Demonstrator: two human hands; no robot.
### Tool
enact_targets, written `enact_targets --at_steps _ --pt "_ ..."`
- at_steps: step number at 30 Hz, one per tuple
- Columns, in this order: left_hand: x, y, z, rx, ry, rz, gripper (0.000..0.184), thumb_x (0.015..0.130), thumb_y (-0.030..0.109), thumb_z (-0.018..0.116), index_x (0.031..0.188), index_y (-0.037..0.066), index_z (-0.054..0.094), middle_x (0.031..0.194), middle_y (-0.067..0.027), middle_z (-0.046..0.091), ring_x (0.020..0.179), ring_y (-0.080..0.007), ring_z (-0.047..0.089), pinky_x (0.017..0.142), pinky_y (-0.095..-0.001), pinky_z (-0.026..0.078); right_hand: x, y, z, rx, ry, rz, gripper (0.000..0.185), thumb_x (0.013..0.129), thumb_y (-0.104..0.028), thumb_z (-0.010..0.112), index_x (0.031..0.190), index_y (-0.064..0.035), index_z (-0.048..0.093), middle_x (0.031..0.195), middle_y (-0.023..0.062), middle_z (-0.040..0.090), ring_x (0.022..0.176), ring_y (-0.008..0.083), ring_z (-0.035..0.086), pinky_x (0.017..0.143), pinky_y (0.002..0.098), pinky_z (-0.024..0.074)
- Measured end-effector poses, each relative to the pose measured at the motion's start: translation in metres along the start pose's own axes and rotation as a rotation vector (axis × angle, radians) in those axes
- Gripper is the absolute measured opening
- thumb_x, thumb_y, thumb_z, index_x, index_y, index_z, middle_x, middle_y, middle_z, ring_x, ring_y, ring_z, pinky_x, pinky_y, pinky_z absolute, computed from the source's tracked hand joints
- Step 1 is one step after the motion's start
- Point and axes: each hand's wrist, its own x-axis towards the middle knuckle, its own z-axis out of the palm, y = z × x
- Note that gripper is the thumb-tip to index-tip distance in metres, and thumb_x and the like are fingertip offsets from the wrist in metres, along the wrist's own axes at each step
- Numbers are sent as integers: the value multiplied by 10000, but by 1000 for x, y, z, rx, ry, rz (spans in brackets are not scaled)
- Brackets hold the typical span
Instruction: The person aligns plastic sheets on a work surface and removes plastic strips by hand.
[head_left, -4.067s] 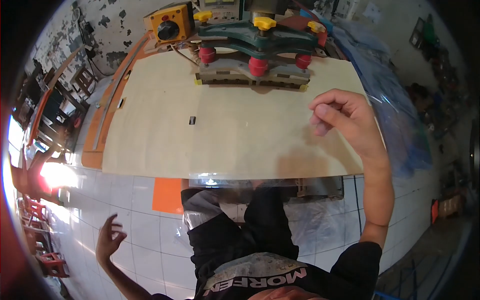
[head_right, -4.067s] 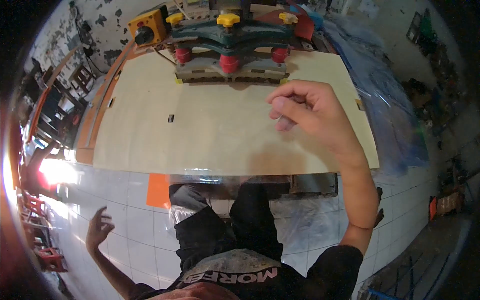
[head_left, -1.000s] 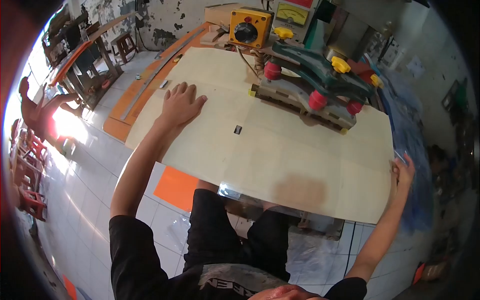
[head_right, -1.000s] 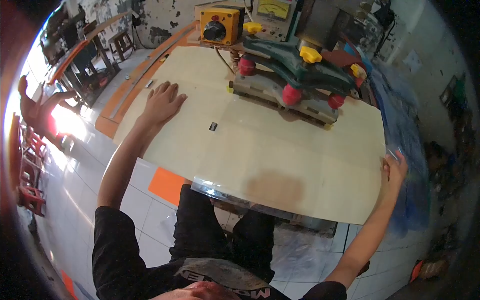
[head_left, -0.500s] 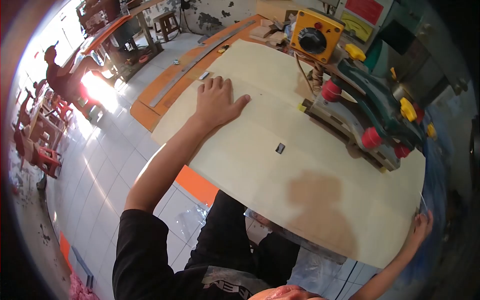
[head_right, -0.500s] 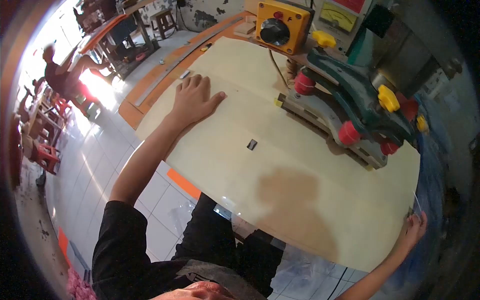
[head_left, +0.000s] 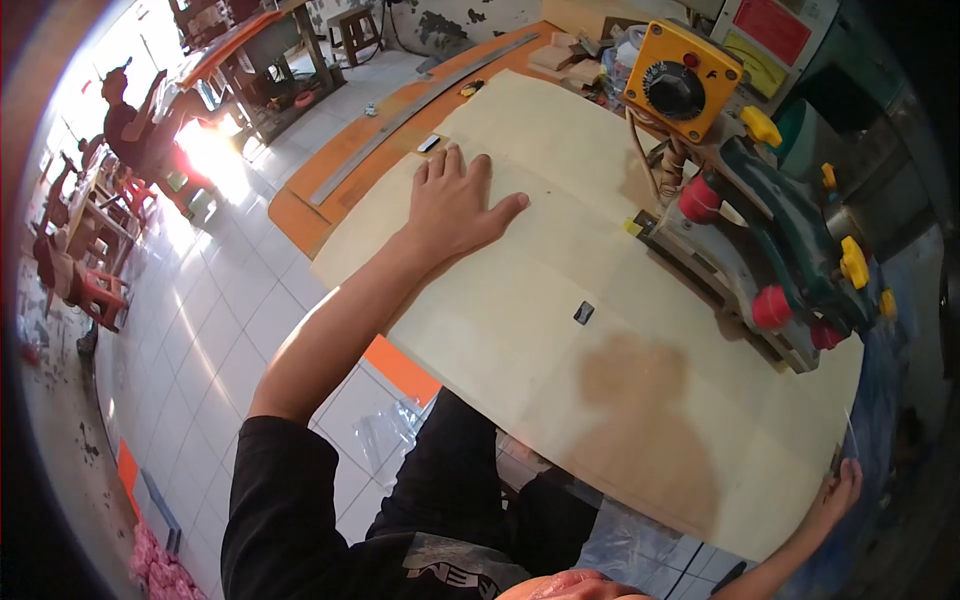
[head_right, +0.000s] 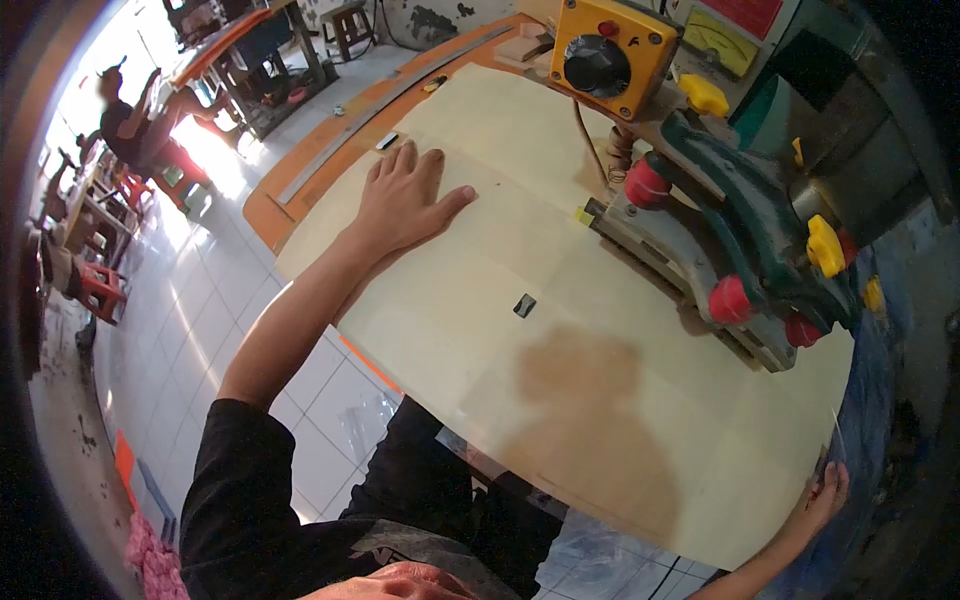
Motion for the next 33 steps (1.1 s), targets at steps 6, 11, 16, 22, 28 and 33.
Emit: enact_targets --at_steps 6,11,16,22,28,33 --pt "3 0 -2 4 -38 -27 760 904 655 527 1269 -11 565 1365 -359 461 1318 -492 415 1101 -541 305 29 36 -9 235 3 412 411 917 -227 701 1256 -20 595 900 -5 519 794 55 494 695 191 402" --pt "2 4 1 48 26 -31 733 906 622 568 1282 -8 565 1390 -358 463 1334 -476 426 1112 -539 316 12 29 -1 296 67 174 402 928 -184 687 1266 5 578 868 9 554 794 76 511 712 209 424" --pt "4 7 -1 97 -23 -18 729 936 615 535 1331 2 544 1453 -331 436 1402 -434 379 1156 -489 289 31 41 -8 79 192 355 349 923 -80 677 1243 19 579 915 32 610 761 87 528 666 230 421" --pt "5 6 2 73 16 2 687 917 638 532 1197 13 593 1282 -209 550 1287 -390 468 1072 -535 345 31 53 -6 85 117 254 293 865 -22 709 1138 24 615 879 43 629 756 111 563 683 252 463" --pt "9 -2 10 78 -80 -49 804 927 675 491 1407 30 505 1509 -264 420 1433 -452 326 1174 -509 255 9 -12 22 -245 250 177 286 808 -47 695 1076 41 650 915 99 680 807 175 633 742 299 503" --pt "10 2 6 76 -113 -73 778 932 665 479 1432 68 491 1521 -245 415 1444 -439 316 1181 -513 246 9 -9 22 -404 281 193 263 793 -129 730 1031 -20 710 886 113 746 817 231 706 763 345 535"
